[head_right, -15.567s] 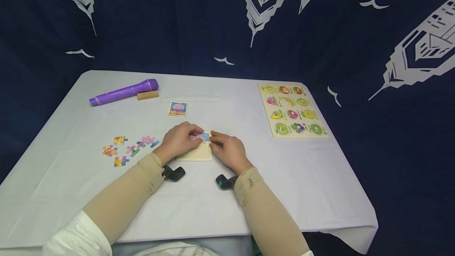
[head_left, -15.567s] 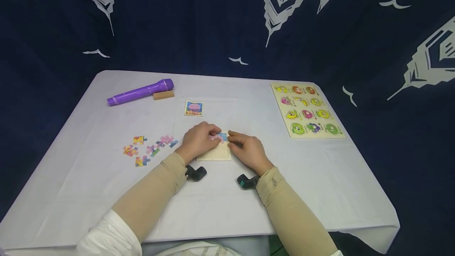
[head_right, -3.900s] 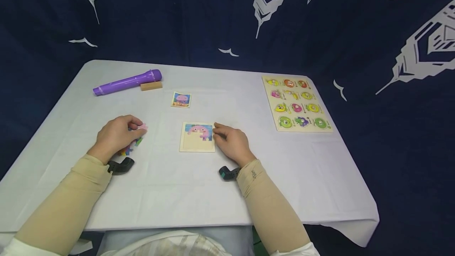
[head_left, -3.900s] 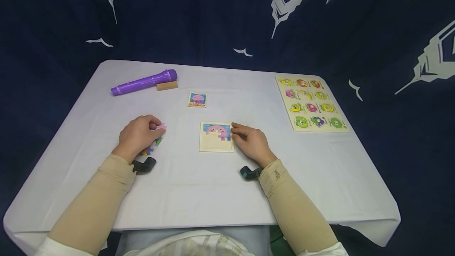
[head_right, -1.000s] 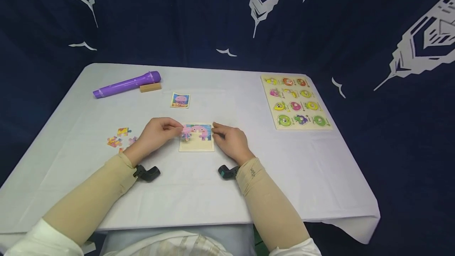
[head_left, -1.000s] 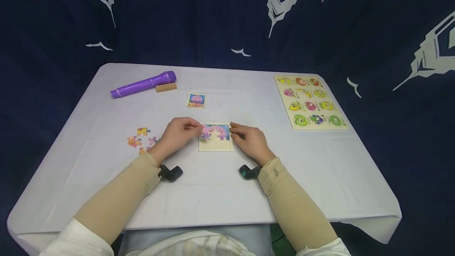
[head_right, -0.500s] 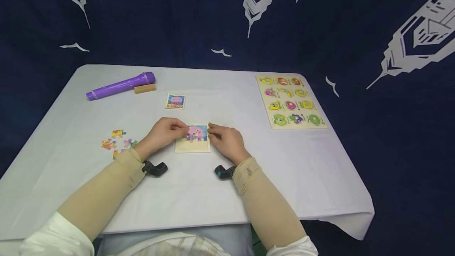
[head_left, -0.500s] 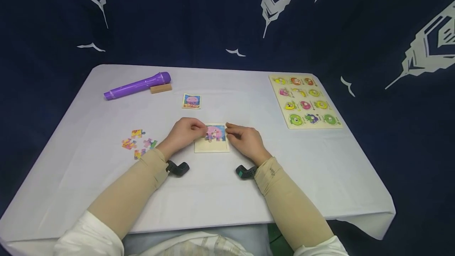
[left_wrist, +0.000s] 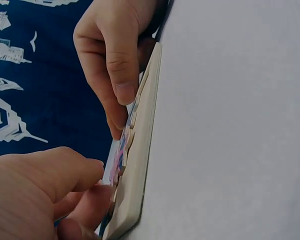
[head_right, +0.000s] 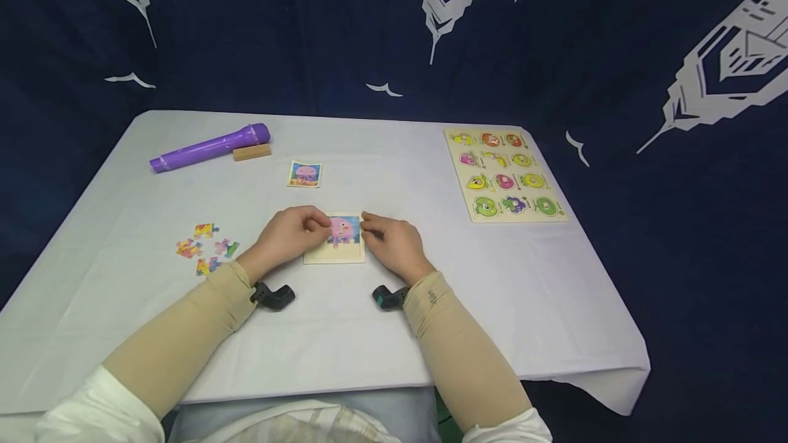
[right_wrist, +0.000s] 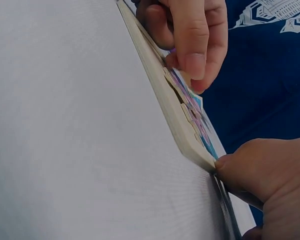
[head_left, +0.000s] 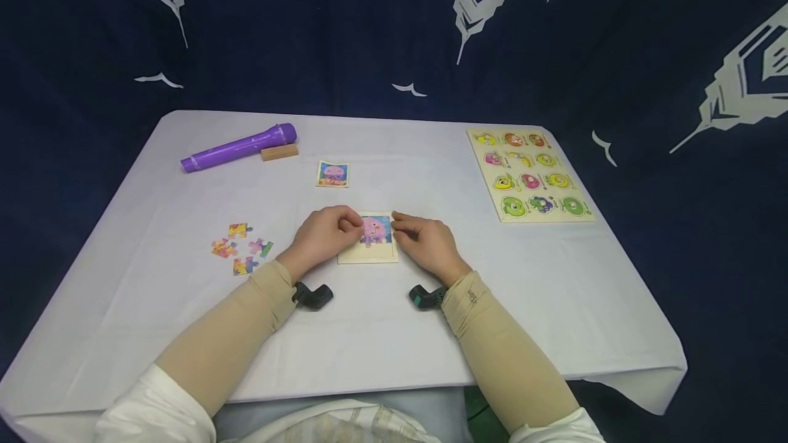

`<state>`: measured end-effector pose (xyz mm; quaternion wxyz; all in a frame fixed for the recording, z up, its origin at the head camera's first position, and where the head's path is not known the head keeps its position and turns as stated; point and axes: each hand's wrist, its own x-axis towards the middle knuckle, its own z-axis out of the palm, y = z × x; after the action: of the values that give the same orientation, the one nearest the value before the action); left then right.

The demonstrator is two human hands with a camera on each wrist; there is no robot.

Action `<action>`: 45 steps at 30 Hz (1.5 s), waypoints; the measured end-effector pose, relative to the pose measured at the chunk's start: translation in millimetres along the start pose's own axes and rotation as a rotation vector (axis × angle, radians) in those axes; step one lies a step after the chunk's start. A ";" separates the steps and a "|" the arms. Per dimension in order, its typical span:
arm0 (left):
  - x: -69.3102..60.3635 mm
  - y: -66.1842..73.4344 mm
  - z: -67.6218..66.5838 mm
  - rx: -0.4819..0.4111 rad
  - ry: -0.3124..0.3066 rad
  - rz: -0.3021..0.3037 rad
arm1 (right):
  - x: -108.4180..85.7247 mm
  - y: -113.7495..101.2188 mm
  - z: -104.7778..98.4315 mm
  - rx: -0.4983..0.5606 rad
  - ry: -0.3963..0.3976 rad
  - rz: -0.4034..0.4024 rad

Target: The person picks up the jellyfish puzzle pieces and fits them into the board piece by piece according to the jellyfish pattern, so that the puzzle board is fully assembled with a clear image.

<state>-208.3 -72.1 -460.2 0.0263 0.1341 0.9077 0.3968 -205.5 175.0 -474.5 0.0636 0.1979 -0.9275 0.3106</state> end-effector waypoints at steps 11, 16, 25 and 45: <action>-10.6 1.1 2.8 0.276 0.017 0.240 | -0.5 0.1 1.0 -0.001 0.009 -0.015; -11.1 0.8 1.1 0.300 -0.006 0.283 | -0.1 0.0 1.3 -0.001 0.014 -0.016; -10.5 -1.1 1.6 0.321 -0.017 0.316 | 0.2 -0.9 0.6 -0.003 0.014 -0.016; -13.2 0.9 2.2 0.380 0.011 0.293 | -2.3 -1.4 -1.0 0.005 0.016 -0.023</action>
<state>-195.0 -73.4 -461.8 -0.0623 0.2647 0.9371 0.2190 -202.8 175.3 -473.5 0.0739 0.2062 -0.9238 0.3139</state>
